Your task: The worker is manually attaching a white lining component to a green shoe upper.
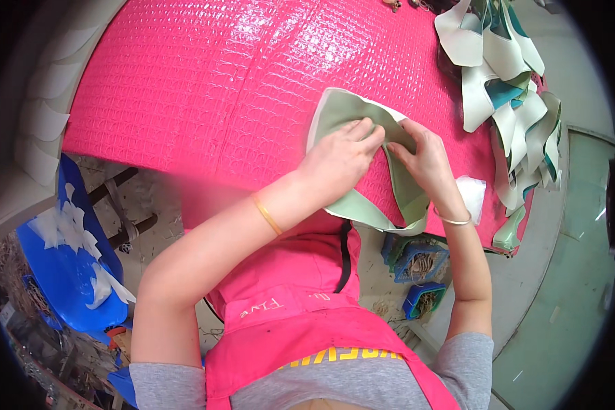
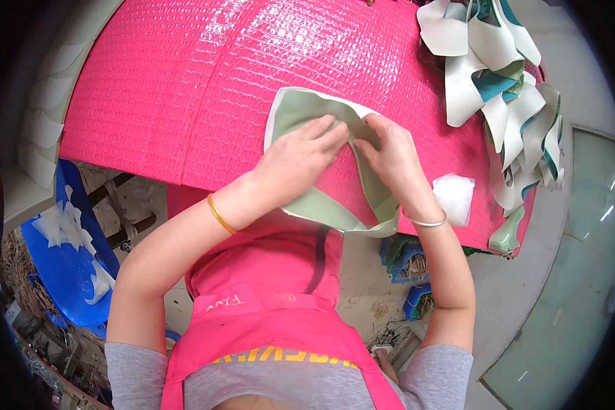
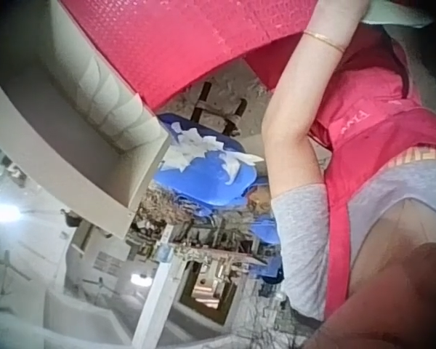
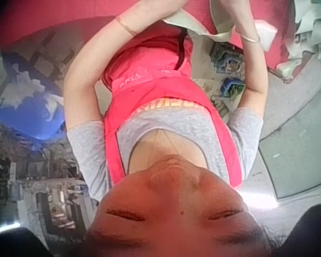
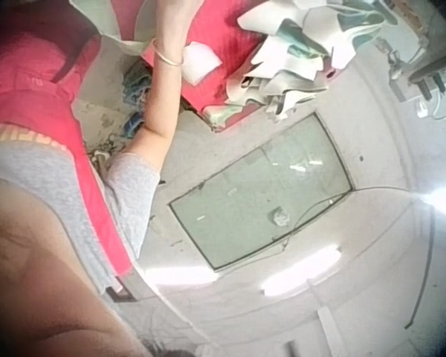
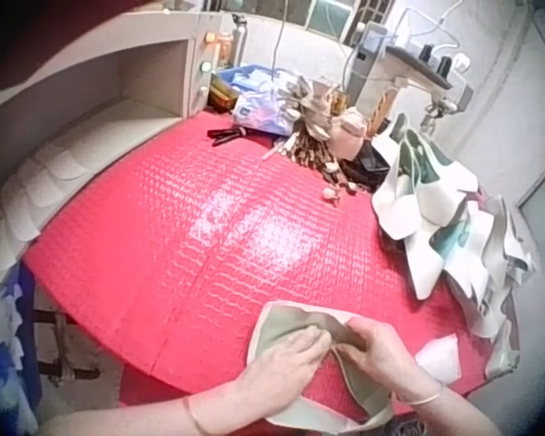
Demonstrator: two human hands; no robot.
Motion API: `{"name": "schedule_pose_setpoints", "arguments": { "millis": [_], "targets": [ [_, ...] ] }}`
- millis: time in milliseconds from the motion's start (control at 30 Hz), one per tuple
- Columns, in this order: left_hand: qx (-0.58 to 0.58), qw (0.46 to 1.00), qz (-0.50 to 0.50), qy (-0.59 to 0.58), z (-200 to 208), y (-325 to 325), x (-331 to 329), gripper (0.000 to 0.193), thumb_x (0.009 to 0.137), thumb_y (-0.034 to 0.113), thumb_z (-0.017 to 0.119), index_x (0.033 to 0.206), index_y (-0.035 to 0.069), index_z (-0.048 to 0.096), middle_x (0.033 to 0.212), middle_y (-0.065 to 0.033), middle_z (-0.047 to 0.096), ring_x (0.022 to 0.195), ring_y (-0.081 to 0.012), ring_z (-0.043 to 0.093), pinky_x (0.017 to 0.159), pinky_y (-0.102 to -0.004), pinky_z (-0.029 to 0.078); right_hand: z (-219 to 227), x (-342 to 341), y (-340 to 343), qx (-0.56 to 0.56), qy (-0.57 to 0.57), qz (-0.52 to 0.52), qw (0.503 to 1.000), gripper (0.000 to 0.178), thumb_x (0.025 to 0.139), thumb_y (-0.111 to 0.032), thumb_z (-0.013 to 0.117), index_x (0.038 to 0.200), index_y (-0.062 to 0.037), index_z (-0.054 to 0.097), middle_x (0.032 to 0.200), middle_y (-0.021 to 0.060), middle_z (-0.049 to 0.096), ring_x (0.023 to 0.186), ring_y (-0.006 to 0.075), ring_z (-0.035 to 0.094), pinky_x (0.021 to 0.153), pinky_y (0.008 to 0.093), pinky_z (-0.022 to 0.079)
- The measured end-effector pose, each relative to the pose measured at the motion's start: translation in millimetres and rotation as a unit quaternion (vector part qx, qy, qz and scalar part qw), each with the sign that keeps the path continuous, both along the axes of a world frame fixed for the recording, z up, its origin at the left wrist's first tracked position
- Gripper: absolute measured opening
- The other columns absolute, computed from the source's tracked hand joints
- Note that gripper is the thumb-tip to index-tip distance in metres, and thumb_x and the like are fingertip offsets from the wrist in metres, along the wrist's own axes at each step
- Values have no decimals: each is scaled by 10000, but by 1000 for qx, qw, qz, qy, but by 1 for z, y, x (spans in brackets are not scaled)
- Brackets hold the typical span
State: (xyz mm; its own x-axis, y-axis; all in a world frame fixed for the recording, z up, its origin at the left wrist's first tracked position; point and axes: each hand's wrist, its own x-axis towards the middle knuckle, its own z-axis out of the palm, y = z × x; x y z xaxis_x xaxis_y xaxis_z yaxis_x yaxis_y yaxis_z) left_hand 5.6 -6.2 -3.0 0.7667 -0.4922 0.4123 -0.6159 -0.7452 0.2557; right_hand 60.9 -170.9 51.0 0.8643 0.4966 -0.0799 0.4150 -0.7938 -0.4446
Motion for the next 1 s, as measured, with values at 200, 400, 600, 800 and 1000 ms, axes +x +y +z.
{"name": "schedule_pose_setpoints", "arguments": {
  "millis": [200,400,600,800,1000],
  "targets": [
    [-25,999,6,31,-1,-3,2,364,756,146,555,1092,8,526,1106,-96,485,1088,-259,447,938,-348,376,-2,-1,-3,16,-56,5,998,294,657,-4,653,925,14,534,875,142,520,810,303,548,686,338,444],
    [-88,994,-24,65,-2,-4,4,403,772,177,548,1147,36,497,1199,-72,463,1156,-243,395,980,-358,329,-3,-2,-13,-11,-108,-30,994,300,655,2,650,929,7,527,882,145,509,822,319,535,695,363,436],
    [-53,996,-27,65,-7,-6,5,410,802,186,520,1193,73,472,1301,-48,405,1218,-224,345,1011,-363,289,26,-35,-27,11,261,-254,931,688,789,-4,541,1373,-112,194,1276,181,405,1024,236,525,835,300,419],
    [-76,988,-31,129,1,1,10,373,829,160,492,1198,110,477,1269,-6,452,1189,-173,396,993,-335,318,-15,-63,-40,256,170,-168,936,540,836,38,416,1344,-105,300,1265,122,430,1075,115,468,911,258,361],
    [-85,984,-64,141,1,8,16,400,813,131,510,1210,104,470,1276,-11,445,1190,-176,396,987,-333,331,3,-50,-21,-17,143,-33,989,680,637,99,386,1249,-192,444,711,286,485,638,409,524,567,476,398]
  ]
}}
